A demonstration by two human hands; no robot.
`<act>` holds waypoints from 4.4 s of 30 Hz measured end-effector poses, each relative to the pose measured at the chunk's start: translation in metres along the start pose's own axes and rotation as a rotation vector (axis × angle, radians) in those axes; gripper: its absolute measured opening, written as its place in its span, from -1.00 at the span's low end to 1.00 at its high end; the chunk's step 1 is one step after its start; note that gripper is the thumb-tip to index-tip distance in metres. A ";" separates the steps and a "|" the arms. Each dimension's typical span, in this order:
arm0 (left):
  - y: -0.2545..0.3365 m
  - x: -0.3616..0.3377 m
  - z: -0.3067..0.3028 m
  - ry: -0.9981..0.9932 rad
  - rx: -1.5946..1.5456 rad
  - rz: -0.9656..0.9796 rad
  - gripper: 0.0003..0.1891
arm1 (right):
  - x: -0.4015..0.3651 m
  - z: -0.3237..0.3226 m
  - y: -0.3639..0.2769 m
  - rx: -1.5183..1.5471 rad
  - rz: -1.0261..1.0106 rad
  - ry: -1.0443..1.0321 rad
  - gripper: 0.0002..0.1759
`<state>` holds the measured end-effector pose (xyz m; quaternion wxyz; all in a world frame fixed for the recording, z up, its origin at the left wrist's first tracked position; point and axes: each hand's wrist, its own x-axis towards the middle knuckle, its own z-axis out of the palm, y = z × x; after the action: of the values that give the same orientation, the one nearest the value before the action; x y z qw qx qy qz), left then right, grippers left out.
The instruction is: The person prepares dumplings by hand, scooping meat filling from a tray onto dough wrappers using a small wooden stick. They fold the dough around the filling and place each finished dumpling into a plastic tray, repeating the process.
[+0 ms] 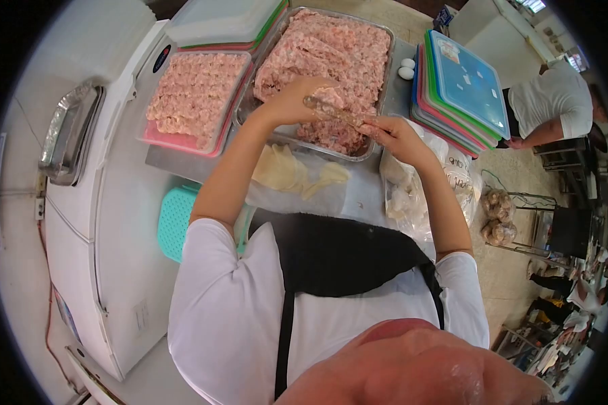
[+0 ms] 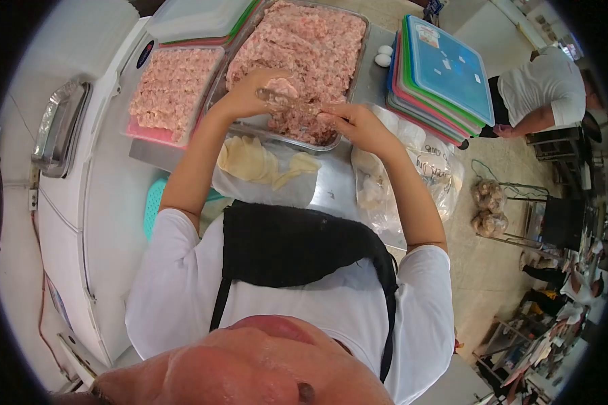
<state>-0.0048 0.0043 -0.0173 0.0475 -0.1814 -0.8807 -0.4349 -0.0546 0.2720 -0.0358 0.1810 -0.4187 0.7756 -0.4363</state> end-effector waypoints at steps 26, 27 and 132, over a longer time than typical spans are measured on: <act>-0.029 0.003 0.012 0.024 0.078 -0.103 -0.54 | 0.012 -0.004 0.016 -0.205 0.035 0.091 -0.69; -0.028 0.001 0.013 0.056 0.066 -0.145 -0.54 | 0.010 0.000 0.010 -0.345 0.050 0.180 -0.70; -0.044 -0.136 0.033 0.312 -0.733 -0.471 -0.83 | 0.036 0.026 0.023 -1.141 -0.037 -0.026 -0.79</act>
<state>0.1082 -0.0321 -0.1033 0.0119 0.0862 -0.6684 -0.7387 -0.0701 0.2354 -0.0662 -0.0718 -0.4692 0.8785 0.0535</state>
